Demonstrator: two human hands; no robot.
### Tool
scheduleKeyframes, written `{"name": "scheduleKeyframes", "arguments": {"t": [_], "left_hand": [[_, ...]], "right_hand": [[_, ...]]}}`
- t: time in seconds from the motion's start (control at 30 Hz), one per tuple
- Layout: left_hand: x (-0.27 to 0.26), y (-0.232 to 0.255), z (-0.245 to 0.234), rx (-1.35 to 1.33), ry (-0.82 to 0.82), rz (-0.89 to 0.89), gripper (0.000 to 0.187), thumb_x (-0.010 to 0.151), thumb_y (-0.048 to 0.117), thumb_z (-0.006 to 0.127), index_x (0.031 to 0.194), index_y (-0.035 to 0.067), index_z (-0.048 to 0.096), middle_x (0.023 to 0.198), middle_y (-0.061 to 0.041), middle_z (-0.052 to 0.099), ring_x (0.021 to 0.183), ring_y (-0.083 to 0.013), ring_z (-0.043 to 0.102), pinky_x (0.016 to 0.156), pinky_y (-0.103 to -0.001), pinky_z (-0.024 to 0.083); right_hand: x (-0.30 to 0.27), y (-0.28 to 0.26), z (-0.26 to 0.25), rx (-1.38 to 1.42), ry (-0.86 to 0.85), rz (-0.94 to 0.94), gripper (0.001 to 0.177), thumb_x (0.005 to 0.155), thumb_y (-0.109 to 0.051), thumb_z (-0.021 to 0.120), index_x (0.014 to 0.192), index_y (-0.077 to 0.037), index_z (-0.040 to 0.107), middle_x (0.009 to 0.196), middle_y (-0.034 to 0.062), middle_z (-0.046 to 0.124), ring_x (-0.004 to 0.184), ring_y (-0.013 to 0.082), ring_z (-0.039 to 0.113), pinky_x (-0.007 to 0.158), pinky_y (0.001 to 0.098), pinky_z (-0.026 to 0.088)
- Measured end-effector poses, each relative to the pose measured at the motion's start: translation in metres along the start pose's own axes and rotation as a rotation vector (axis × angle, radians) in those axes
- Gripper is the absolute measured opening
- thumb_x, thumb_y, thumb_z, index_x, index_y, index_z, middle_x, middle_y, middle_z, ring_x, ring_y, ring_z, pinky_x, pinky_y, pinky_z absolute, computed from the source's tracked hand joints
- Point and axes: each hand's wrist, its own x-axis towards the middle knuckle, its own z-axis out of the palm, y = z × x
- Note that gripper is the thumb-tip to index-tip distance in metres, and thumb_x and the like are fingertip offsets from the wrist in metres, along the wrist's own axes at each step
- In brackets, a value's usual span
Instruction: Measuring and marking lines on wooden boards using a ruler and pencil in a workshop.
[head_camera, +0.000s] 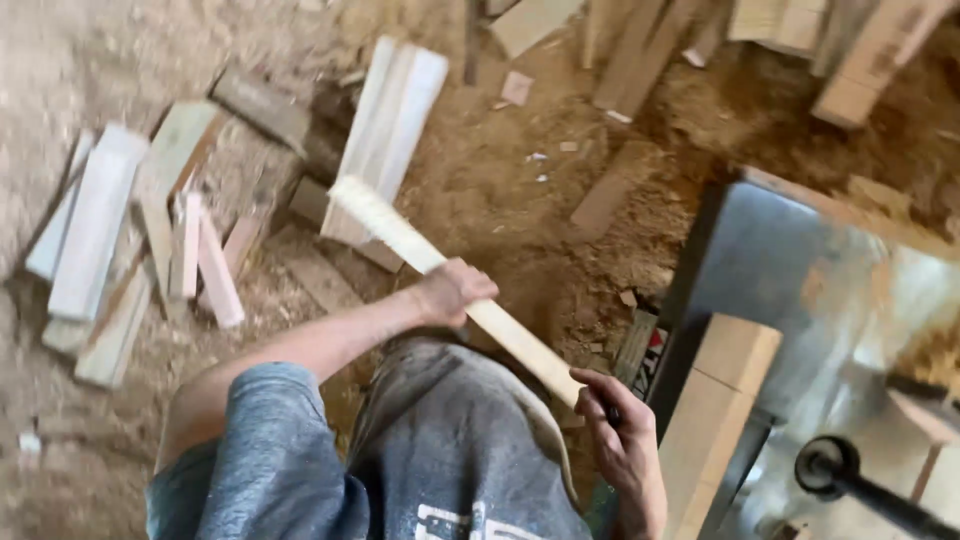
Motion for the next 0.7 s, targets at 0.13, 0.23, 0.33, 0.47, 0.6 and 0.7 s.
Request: {"name": "scheduleKeyframes", "arguments": {"t": [0.13, 0.23, 0.33, 0.47, 0.6, 0.7], "left_hand": [[-0.064, -0.034, -0.044, -0.068, -0.179, -0.446, 0.026, 0.067, 0.017, 0.074, 0.091, 0.018, 0.063, 0.086, -0.002, 0.07, 0.077, -0.0255, 0.069, 0.065, -0.041, 0.056], [-0.109, -0.06, -0.03, -0.118, 0.051, -0.74, 0.031, 0.071, 0.03, 0.082, 0.091, 0.019, 0.062, 0.083, -0.003, 0.07, 0.069, -0.0243, 0.066, 0.054, -0.045, 0.052], [-0.127, -0.082, -0.044, -0.295, 0.109, -0.973, 0.04, 0.076, 0.027, 0.087, 0.104, 0.012, 0.063, 0.101, -0.008, 0.074, 0.082, -0.0198, 0.07, 0.055, -0.031, 0.06], [-0.13, -0.123, -0.064, -0.426, 0.217, -1.307, 0.052, 0.072, 0.03, 0.094, 0.112, 0.015, 0.063, 0.106, -0.004, 0.076, 0.081, -0.0142, 0.069, 0.058, -0.025, 0.054], [-0.137, -0.188, -0.075, -0.677, 0.46, -1.317, 0.064, 0.073, 0.03, 0.096, 0.123, 0.011, 0.061, 0.112, -0.003, 0.068, 0.092, -0.0135, 0.063, 0.079, -0.024, 0.052], [-0.126, -0.22, -0.102, -0.667, 0.843, -1.302, 0.06, 0.095, 0.017, 0.079, 0.141, 0.004, 0.043, 0.081, -0.006, 0.078, 0.041, -0.0088, 0.051, 0.027, -0.024, 0.034]], "right_hand": [[0.035, -0.037, 0.021, -0.1, -0.132, -0.03, 0.025, 0.097, -0.02, 0.059, 0.112, -0.009, 0.077, 0.083, 0.0001, 0.07, 0.065, 0.0084, 0.057, 0.059, 0.0254, 0.046], [0.059, -0.066, 0.032, -0.224, -0.212, -0.079, 0.025, 0.097, -0.019, 0.06, 0.113, -0.009, 0.076, 0.087, 0.0026, 0.077, 0.074, 0.0121, 0.07, 0.067, 0.0269, 0.053], [0.078, -0.082, 0.044, -0.241, -0.221, -0.151, 0.022, 0.097, -0.012, 0.061, 0.113, -0.006, 0.075, 0.076, 0.0007, 0.067, 0.062, 0.0103, 0.057, 0.059, 0.0257, 0.047], [0.095, -0.098, 0.052, -0.278, -0.266, -0.179, 0.023, 0.097, -0.011, 0.061, 0.114, -0.005, 0.075, 0.069, 0.0001, 0.062, 0.05, 0.0081, 0.045, 0.045, 0.0246, 0.037], [0.11, -0.103, 0.05, -0.298, -0.251, -0.083, 0.026, 0.098, -0.016, 0.061, 0.118, -0.008, 0.075, 0.072, 0.0013, 0.065, 0.063, 0.011, 0.062, 0.057, 0.0253, 0.049], [0.127, -0.102, 0.047, -0.357, -0.27, -0.033, 0.028, 0.097, -0.017, 0.06, 0.12, -0.01, 0.075, 0.078, 0.0057, 0.071, 0.061, 0.0126, 0.062, 0.053, 0.0262, 0.049]]}}
